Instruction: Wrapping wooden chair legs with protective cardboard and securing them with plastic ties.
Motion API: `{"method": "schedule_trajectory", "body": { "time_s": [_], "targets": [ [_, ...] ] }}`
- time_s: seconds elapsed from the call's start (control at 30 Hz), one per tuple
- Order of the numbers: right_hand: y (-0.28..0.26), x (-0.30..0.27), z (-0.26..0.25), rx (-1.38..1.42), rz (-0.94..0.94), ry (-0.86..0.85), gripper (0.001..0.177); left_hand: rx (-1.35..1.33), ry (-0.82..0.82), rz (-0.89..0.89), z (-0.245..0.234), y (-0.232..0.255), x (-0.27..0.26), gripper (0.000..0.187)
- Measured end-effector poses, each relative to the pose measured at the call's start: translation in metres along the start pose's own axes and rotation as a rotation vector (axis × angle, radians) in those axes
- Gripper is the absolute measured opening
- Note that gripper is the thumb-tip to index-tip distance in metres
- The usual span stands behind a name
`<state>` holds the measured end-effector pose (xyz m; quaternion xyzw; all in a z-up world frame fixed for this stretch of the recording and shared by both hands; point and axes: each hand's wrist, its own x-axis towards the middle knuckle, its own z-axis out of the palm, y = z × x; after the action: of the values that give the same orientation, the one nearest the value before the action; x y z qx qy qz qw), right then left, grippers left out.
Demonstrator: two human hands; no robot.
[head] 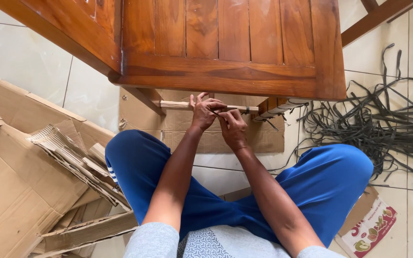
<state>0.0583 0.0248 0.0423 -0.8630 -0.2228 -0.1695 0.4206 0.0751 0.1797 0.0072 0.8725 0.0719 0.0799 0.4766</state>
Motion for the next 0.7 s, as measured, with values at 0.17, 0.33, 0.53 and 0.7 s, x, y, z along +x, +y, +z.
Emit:
{"method": "schedule_trajectory", "body": {
  "time_s": [0.17,0.33,0.53,0.7],
  "targets": [
    [-0.022,0.017,-0.011,-0.024,-0.155,0.064,0.002,0.041,0.009,0.004,0.002,-0.007,0.000,0.019],
    [0.003,0.017,-0.002,0.015,-0.029,0.048,0.005,0.016,0.013,0.004,-0.002,0.002,-0.002,0.018],
    [0.007,0.019,-0.001,0.208,0.451,0.038,0.011,-0.068,0.027,0.009,-0.006,0.006,-0.002,0.021],
    [0.001,0.024,-0.009,0.182,0.451,-0.008,0.007,-0.067,0.041,0.020,-0.007,0.007,-0.002,0.022]
  ]
}}
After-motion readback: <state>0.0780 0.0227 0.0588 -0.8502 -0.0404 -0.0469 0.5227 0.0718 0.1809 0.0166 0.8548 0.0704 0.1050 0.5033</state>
